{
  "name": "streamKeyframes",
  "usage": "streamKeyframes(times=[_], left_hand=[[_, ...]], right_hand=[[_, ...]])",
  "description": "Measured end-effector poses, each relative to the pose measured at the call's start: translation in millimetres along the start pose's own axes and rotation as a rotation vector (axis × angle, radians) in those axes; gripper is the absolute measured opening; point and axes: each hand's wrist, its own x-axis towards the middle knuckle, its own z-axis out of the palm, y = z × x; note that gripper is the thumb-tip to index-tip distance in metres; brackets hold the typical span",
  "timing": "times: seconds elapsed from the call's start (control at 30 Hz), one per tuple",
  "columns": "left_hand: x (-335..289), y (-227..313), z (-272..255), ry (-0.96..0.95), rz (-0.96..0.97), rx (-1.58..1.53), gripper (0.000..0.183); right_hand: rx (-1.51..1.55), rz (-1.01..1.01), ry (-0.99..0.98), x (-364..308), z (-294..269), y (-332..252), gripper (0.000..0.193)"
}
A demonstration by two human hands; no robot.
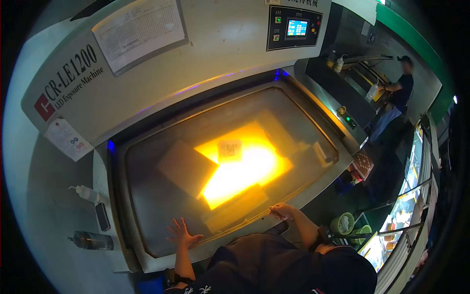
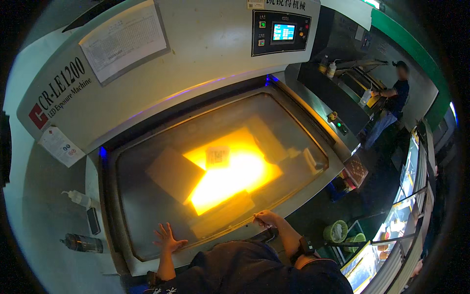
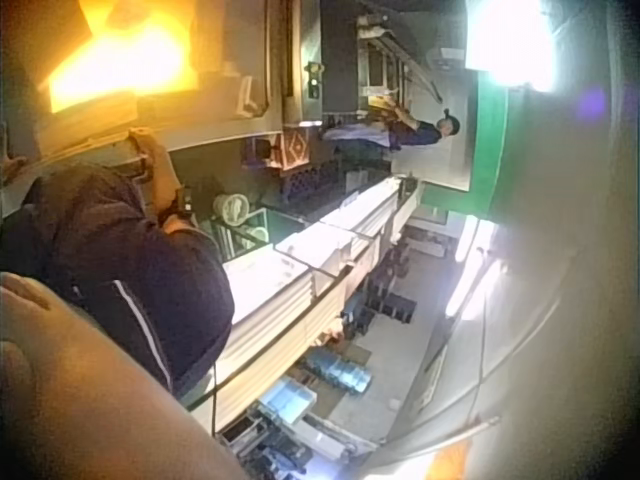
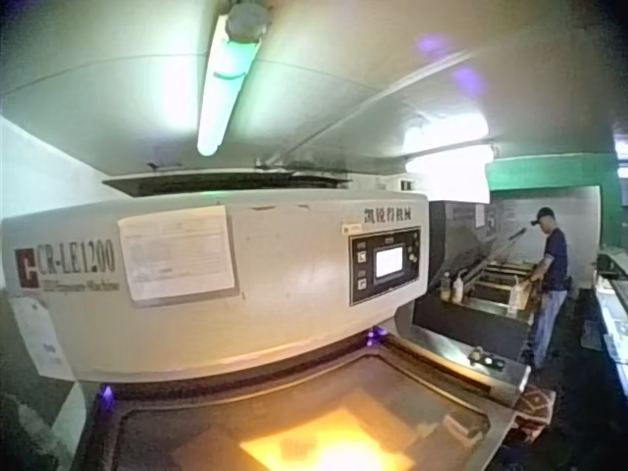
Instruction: Placing boards and printed sheets onto an LED exposure machine, aligning them, and operating the vacuum/exposure cycle.
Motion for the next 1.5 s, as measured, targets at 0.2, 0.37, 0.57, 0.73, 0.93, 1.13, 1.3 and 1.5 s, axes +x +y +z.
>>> streamKeyframes(times=[0.2, 0.37, 0.57, 0.73, 0.93, 1.13, 1.3, 1.5], left_hand=[[6, -9, 10, -0.009, -0.006, -0.038, 0.151], [8, -8, 12, -0.008, 0.005, -0.048, 0.151], [9, -9, 14, -0.008, -0.004, -0.050, 0.151], [5, -4, 6, -0.034, -0.007, -0.069, 0.150], [4, -4, 7, -0.012, -0.007, -0.063, 0.150], [7, -9, 13, 0.011, 0.009, -0.058, 0.150], [8, -9, 14, 0.018, 0.020, -0.055, 0.150], [9, -8, 12, -0.007, -0.013, -0.016, 0.150]], right_hand=[[0.001, 0.016, -0.019, -3, 0, -5, 0.041], [0.011, -0.003, -0.023, 5, -4, 5, 0.042], [0.026, 0.025, -0.029, 6, -4, 4, 0.042], [0.006, 0.023, -0.008, 4, -3, 3, 0.041], [0.011, 0.010, -0.022, 7, -5, 7, 0.041], [-0.012, 0.009, -0.019, 7, -4, 5, 0.041], [-0.003, 0.014, 0.000, 4, -4, 5, 0.040], [-0.002, 0.009, -0.013, 3, -3, 2, 0.041]])
